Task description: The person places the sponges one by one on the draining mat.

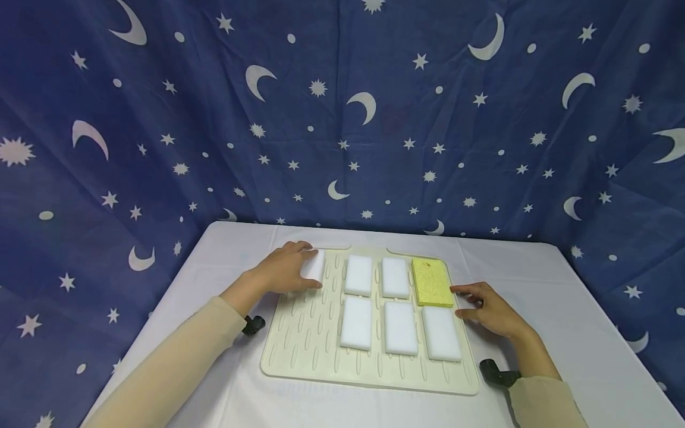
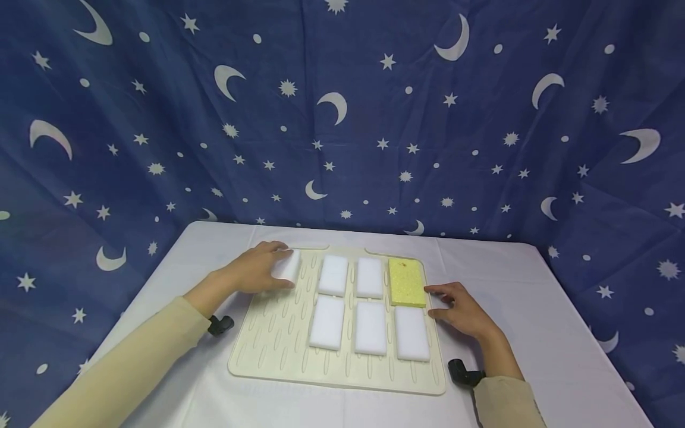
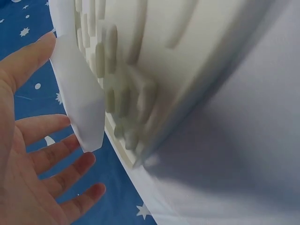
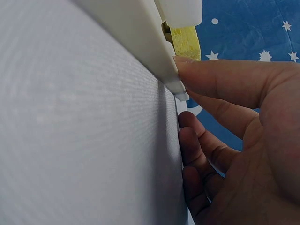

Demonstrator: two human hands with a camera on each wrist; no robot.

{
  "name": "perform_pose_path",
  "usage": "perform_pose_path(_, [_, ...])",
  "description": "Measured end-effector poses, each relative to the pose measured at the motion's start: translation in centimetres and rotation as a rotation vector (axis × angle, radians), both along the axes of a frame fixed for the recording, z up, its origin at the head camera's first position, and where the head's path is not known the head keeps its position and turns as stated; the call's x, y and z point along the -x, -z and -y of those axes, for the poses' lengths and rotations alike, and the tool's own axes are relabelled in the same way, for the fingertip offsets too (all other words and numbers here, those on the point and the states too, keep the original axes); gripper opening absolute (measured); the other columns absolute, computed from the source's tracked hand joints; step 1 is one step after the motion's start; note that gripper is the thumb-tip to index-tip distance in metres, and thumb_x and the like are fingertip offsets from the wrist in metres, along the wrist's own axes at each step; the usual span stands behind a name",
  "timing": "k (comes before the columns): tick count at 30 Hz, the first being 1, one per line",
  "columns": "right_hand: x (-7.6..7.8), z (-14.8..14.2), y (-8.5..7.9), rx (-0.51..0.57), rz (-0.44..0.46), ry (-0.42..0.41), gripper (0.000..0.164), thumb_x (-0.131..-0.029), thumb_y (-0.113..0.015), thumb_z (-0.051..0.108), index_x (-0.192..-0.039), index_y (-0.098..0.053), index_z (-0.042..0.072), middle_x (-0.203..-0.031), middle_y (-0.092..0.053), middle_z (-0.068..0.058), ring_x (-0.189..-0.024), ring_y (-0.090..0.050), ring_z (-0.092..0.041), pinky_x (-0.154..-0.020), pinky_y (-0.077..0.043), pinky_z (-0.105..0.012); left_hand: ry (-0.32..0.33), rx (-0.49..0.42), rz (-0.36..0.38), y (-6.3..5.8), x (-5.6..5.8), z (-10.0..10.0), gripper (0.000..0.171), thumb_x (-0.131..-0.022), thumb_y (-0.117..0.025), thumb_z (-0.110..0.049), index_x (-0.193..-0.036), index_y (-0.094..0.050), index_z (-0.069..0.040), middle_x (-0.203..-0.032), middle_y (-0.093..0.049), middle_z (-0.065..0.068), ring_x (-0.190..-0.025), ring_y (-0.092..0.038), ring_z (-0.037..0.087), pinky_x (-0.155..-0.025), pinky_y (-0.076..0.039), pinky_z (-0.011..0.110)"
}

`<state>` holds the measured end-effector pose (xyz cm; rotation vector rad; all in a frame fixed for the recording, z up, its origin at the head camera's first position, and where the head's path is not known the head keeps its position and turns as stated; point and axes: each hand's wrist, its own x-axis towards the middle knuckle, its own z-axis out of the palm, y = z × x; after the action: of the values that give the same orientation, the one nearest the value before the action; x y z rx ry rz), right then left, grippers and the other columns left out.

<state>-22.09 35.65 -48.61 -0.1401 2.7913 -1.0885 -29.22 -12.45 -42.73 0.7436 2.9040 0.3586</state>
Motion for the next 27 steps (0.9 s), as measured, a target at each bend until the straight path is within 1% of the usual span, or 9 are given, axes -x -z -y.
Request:
perform_pose_path(10, [0.2,-0.2,0.3,-0.007,-0.004,0.001,0.060,-0.083,-0.082,0.019,-0.139,-0.065,0.009,-0.137,-0.051,-0.020,-0.120,-0.051,-0.037,-0.094,-0.046,-0.052,0.003,0.004,-0.007,0.6,0.2,-1.7,0.091,-0.085,-0.074,-0.065,-0.154,-0.050,-0.011,-0.160,-0.045,0.011,-0.144,-0.044,0.035,-0.118,-0.039,0.053])
perform_pose_path(22, [0.2,-0.1,0.1,-0.012,-0.006,0.003,0.060,-0.082,-0.083,0.019,-0.139,-0.066,0.010,-0.134,-0.052,-0.018,-0.119,-0.051,-0.037,-0.093,-0.045,-0.046,0.014,0.031,-0.001,1.2,0.5,-2.9,0.092,-0.085,-0.072,-0.067,-0.154,-0.050,-0.010,-0.160,-0.044,0.011,-0.146,-0.043,0.035,-0.120,-0.038,0.052])
perform_pose_path(27, [0.2,-0.1,0.2,-0.012,0.000,0.004,0.059,-0.083,-0.083,0.019,-0.139,-0.065,0.010,-0.135,-0.052,-0.018,-0.119,-0.051,-0.036,-0.093,-0.045,-0.046,0.006,0.039,0.004,1.4,0.6,-3.2,0.092,-0.085,-0.072,-0.068,-0.155,-0.050,-0.011,-0.160,-0.045,0.010,-0.145,-0.043,0.034,-0.121,-0.036,0.051])
